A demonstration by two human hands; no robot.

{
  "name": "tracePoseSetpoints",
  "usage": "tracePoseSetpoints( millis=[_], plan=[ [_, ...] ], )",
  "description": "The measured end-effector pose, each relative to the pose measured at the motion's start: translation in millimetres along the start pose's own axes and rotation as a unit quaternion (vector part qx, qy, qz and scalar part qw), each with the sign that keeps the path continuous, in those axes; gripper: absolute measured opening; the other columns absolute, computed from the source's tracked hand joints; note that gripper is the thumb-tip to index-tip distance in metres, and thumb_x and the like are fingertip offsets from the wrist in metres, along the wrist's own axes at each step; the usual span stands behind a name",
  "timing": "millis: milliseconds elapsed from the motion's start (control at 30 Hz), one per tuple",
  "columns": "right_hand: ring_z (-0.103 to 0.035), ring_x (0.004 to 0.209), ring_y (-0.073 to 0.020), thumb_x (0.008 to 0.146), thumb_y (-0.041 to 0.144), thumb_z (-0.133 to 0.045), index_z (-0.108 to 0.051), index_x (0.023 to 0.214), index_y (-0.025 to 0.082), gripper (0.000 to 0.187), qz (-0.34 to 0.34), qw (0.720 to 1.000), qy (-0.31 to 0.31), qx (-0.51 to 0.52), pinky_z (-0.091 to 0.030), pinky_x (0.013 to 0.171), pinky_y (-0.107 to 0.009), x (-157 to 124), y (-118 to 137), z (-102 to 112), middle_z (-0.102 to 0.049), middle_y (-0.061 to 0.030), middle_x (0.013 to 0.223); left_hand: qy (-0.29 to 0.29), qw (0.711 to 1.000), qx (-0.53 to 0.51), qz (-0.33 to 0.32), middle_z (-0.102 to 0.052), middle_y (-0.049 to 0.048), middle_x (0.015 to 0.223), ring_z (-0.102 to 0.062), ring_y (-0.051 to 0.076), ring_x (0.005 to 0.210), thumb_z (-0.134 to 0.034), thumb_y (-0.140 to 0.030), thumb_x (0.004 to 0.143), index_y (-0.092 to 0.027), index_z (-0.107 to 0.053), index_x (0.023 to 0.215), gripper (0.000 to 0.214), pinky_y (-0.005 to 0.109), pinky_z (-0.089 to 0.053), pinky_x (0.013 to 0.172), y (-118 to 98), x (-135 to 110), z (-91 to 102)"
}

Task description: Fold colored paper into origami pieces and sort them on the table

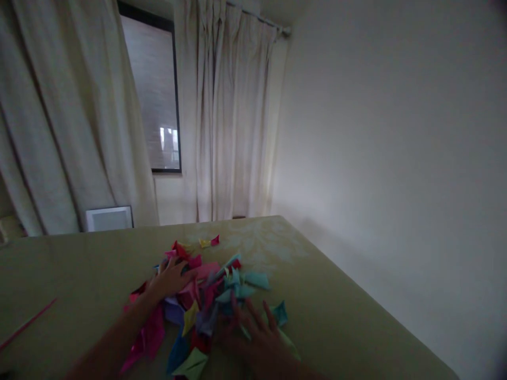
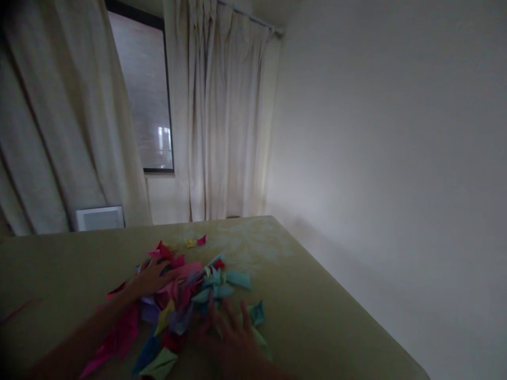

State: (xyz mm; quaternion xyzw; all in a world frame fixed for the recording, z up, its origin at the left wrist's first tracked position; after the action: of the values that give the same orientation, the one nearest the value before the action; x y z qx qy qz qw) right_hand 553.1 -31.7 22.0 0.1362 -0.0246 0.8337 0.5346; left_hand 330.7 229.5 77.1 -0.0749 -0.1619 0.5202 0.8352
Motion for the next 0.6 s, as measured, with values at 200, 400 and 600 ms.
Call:
tracePoseSetpoints(
  millis=[200, 400, 600],
  plan=[
    [-0.037, 0.156, -0.0433, 0.104, 0.056, -0.058, -0.047, 0.161, 0.034, 0.062, -0.130, 0.989, 0.029, 0.071, -0.028, 0.124, -0.069, 64, -43, 27, -0.038, -0.0182, 0.172, 0.073, 0.994, 0.020, -0.079, -0.070, 0.0133, 0.144, -0.060, 0.030, 0.139, -0.051, -0.043, 0.099, -0.022, -0.071, 0.136, 0.048, 0.048, -0.040, 0.121, 9, -50, 3.8],
    [-0.058, 0.138, -0.0331, 0.105, 0.032, -0.055, -0.056, 0.153, 0.027, 0.049, -0.062, 0.994, 0.034, 0.083, -0.048, 0.114, -0.050, 117, -36, 31, -0.058, -0.0157, 0.156, 0.022, 0.999, 0.009, -0.026, -0.064, 0.0095, 0.155, -0.057, 0.030, 0.144, -0.043, -0.049, 0.105, -0.029, -0.061, 0.151, 0.053, 0.049, -0.042, 0.123, 21, -120, 51.3],
    [-0.057, 0.140, -0.0341, 0.108, 0.044, -0.045, -0.057, 0.152, 0.027, 0.049, -0.117, 0.983, -0.087, 0.113, -0.042, 0.120, -0.054, 49, -87, 73, -0.062, -0.0137, 0.152, -0.030, 0.995, 0.066, 0.071, -0.053, 0.0078, 0.165, -0.050, 0.037, 0.151, -0.050, -0.057, 0.099, -0.035, -0.052, 0.159, 0.064, 0.063, -0.042, 0.122, 89, -218, 50.8]
  ],
)
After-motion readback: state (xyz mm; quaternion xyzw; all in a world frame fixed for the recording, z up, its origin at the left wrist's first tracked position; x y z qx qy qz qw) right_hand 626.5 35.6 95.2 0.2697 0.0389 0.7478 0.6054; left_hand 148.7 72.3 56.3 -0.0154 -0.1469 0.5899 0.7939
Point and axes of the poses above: each hand's wrist, its own x-axis towards the middle knuckle, its own z-axis out of the back of the hand, y = z × x, the point moved 4 cm from there along x, towards the middle knuckle
